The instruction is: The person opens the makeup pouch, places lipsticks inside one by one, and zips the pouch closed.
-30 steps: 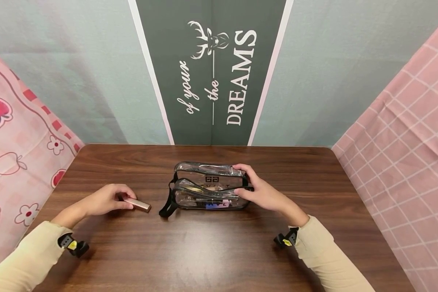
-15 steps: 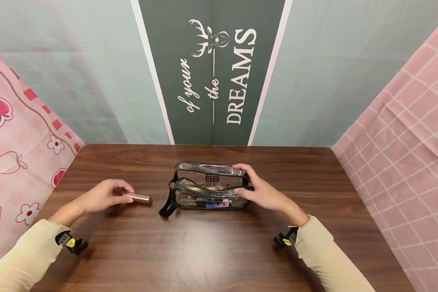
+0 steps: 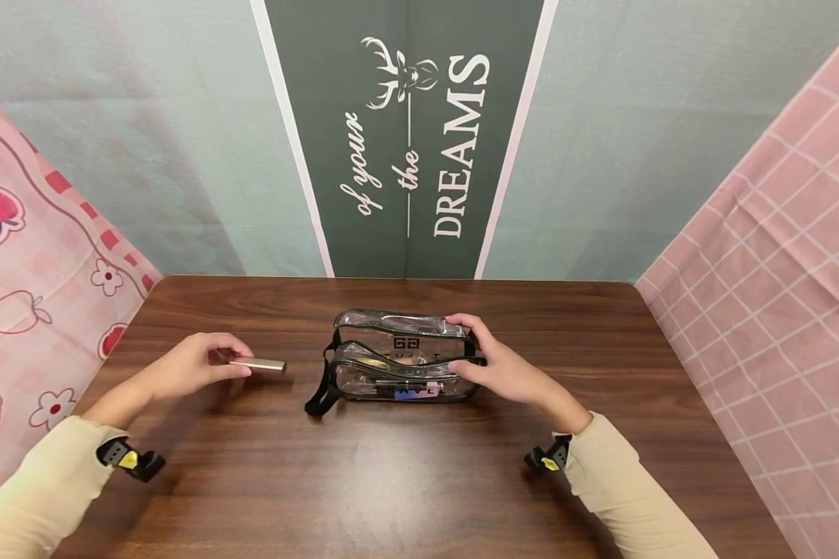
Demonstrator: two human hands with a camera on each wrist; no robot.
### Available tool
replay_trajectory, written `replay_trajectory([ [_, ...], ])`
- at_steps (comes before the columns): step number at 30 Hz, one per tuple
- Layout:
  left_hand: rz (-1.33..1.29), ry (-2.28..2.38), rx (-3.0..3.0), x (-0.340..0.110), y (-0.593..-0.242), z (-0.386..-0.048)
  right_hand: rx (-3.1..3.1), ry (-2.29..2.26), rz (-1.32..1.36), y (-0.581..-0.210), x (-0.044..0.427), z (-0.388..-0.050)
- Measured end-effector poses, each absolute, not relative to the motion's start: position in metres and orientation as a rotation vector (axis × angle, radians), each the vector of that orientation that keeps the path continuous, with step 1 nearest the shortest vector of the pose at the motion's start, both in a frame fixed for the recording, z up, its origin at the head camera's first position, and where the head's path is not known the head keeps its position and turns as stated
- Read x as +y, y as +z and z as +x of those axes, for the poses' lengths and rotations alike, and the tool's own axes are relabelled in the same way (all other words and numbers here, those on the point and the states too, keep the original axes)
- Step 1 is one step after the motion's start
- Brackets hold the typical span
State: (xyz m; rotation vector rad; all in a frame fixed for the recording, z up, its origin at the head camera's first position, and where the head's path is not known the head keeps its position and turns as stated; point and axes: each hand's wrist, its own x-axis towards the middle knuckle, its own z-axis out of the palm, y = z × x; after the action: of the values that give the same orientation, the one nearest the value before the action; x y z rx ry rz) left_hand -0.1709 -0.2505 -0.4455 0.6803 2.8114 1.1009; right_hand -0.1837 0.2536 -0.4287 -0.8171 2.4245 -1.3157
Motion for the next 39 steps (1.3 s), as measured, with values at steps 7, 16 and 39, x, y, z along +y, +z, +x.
replay_trajectory([
  [7,0.676,1.121,2.811,-0.253,-0.437,-0.171,2.43,-1.319,-0.837,-0.43,0.254,-0.184],
  [16,0.764,1.143,2.868,-0.252,-0.427,-0.173,2.416,-1.32,-0.825,-0.429,0.254,-0.183],
  [39,0.694,1.288,2.899,-0.25,-0.386,-0.174,2.417,-1.316,-0.824,-0.427,0.254,-0.183],
])
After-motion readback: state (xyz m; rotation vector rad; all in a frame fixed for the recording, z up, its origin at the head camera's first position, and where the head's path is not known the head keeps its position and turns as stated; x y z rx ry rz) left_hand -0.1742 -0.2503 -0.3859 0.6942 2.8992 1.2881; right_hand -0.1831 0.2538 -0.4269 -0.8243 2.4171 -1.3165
